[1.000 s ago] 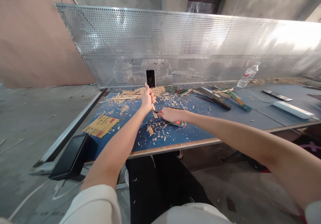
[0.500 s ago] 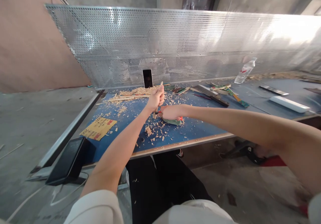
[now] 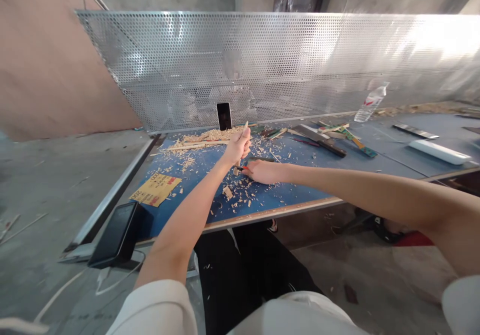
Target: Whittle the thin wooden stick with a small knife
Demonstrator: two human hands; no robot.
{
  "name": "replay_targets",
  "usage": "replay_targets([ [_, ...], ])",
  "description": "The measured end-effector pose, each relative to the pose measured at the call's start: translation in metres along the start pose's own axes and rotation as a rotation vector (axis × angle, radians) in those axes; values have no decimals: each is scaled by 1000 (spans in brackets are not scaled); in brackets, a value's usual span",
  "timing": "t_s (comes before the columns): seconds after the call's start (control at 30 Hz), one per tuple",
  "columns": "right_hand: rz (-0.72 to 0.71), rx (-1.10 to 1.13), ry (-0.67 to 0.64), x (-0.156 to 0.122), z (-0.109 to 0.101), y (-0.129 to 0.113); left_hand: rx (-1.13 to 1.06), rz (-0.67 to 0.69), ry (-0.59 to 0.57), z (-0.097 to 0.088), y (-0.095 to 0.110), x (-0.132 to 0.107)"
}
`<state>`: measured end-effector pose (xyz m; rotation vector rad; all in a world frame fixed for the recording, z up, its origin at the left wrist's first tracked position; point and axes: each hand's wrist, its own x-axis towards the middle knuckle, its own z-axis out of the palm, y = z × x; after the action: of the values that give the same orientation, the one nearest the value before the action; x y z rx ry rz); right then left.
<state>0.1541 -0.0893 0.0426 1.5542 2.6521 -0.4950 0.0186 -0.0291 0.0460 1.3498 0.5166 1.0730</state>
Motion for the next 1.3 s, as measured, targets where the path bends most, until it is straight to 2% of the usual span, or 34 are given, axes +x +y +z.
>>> replay_targets([
  [0.2,51,65,-179,5,-8,10,-3,-32,-9,4,-2,2],
  [0.37,-23,-21,-38,8,-3,15,-4,7,10,1,-5,3],
  [0.53,-12,-94,63,6,5,10,43,76,46,-2,-8,4],
  [0.7,33,-112,91,-2,1,-3,-2,54,109,-3,-7,1],
  [0.87,83,-99,45,-5,-2,-7,10,31,97,-1,-5,-1],
  [0.97,96,-23,34,-7,6,-7,-3,46,115,-3,-4,0],
  [1.17,144,57,162,-16,28,-13,-33,50,199,-13,-1,2],
  [1.3,149,-56,140,-18,13,-20,-33,36,197,-12,-2,3],
])
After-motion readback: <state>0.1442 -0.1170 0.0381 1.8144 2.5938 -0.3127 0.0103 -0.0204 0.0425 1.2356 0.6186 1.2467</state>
